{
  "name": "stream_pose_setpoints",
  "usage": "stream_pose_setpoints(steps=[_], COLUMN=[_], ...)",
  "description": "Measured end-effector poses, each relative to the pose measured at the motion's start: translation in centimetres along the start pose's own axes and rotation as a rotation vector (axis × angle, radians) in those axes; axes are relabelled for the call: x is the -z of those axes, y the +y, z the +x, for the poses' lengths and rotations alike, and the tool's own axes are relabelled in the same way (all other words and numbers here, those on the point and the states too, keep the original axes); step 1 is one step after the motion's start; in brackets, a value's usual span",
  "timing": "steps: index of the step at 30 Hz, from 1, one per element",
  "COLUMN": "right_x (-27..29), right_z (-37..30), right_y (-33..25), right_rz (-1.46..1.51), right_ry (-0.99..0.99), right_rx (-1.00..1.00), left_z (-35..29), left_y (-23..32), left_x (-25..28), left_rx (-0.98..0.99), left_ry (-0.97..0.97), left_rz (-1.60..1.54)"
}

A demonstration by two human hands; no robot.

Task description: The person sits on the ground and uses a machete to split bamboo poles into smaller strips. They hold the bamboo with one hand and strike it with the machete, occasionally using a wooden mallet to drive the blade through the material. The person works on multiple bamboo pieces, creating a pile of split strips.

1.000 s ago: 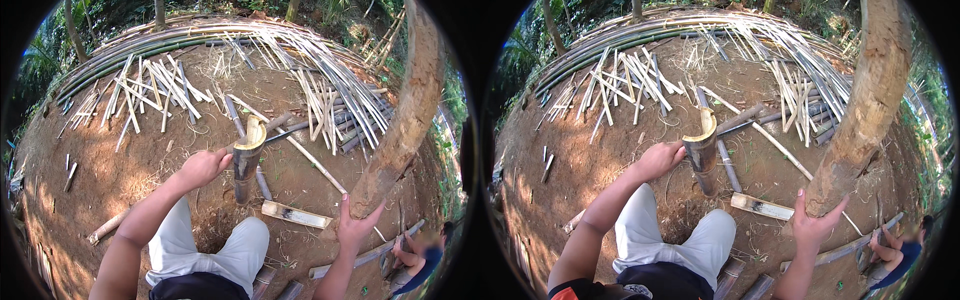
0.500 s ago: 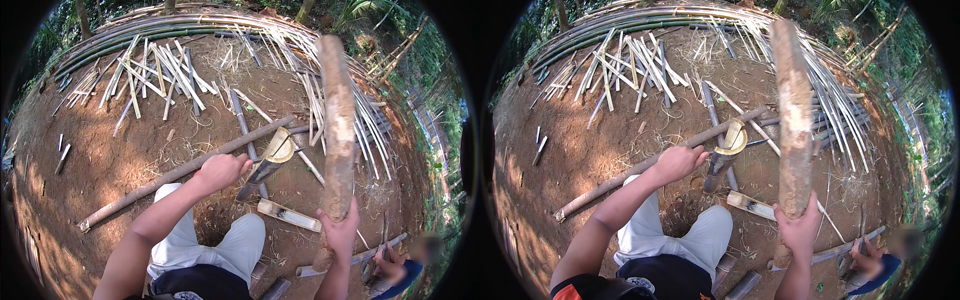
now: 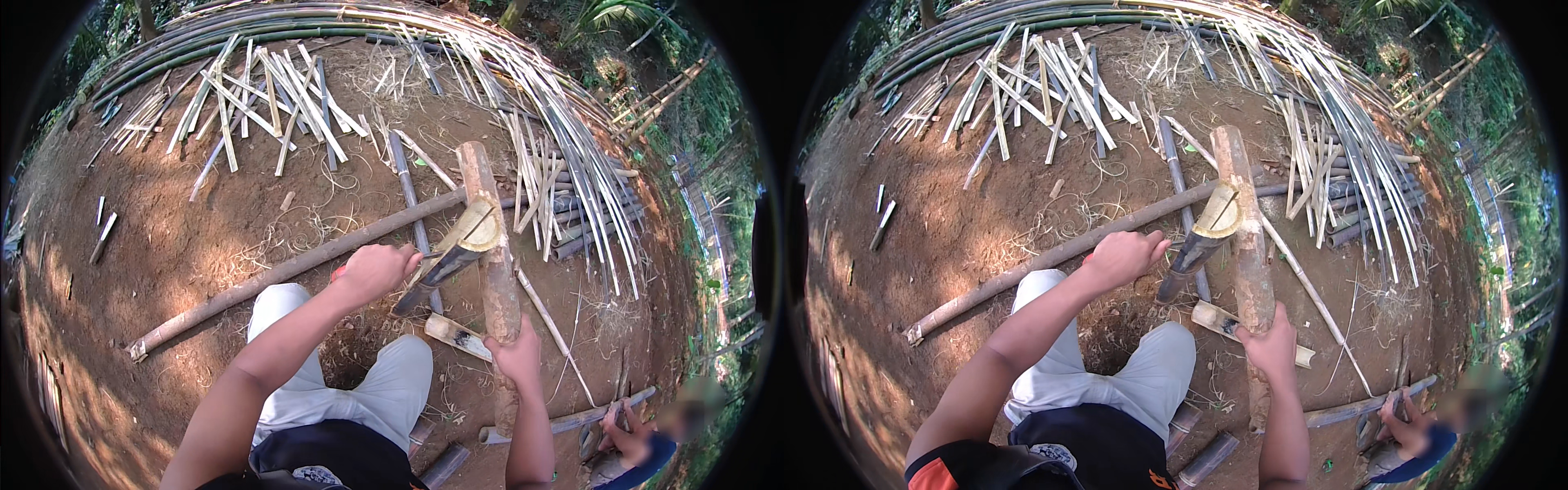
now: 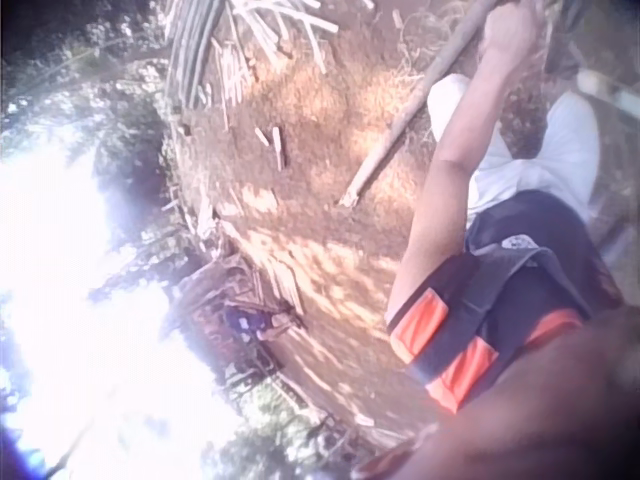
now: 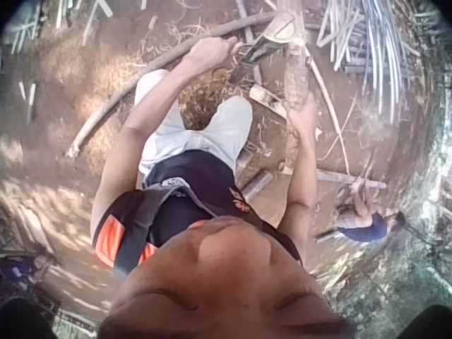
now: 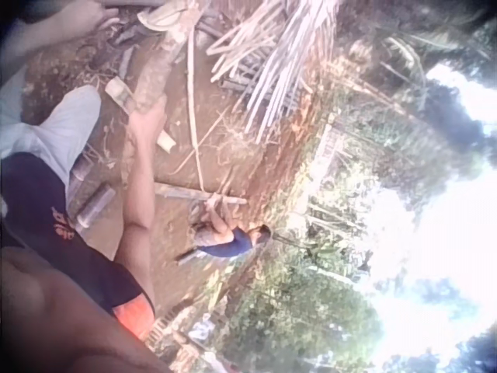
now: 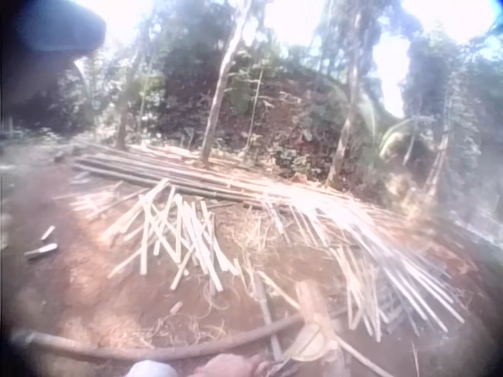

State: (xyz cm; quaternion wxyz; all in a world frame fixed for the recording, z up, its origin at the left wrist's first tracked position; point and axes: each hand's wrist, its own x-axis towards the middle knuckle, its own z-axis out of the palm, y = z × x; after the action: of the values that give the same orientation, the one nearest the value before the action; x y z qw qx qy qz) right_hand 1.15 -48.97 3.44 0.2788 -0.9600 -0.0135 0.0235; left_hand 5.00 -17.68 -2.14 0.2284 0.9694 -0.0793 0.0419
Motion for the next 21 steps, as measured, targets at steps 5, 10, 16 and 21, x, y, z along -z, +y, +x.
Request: stream_pose_setpoints(steps=[5,10,16,21], right_x=[3.6,-0.1,-0.7,4.5], right_z=[-1.6,-4.0,-5.2,-5.9], right_y=[-2.7,0.8,2.6,0.8], right_rz=[0.258,0.171,0.036,0.189], right_ry=[0.279,0.297,-0.046,0.335], right_rx=[0.172,0.091,-0.154,0.009], left_z=[-1.2,-2.8,-4.3,-3.9], left_y=[0.5,2.0,3.1,1.7], left_x=[-0.8,-2.9,-6.5,-6.8], left_rx=[-0.007,-0.009,0.017,-0.005], left_ry=[0.010,0.004,0.040,-0.009], left_rz=[-0.066,-0.103,-0.193,-0.181])
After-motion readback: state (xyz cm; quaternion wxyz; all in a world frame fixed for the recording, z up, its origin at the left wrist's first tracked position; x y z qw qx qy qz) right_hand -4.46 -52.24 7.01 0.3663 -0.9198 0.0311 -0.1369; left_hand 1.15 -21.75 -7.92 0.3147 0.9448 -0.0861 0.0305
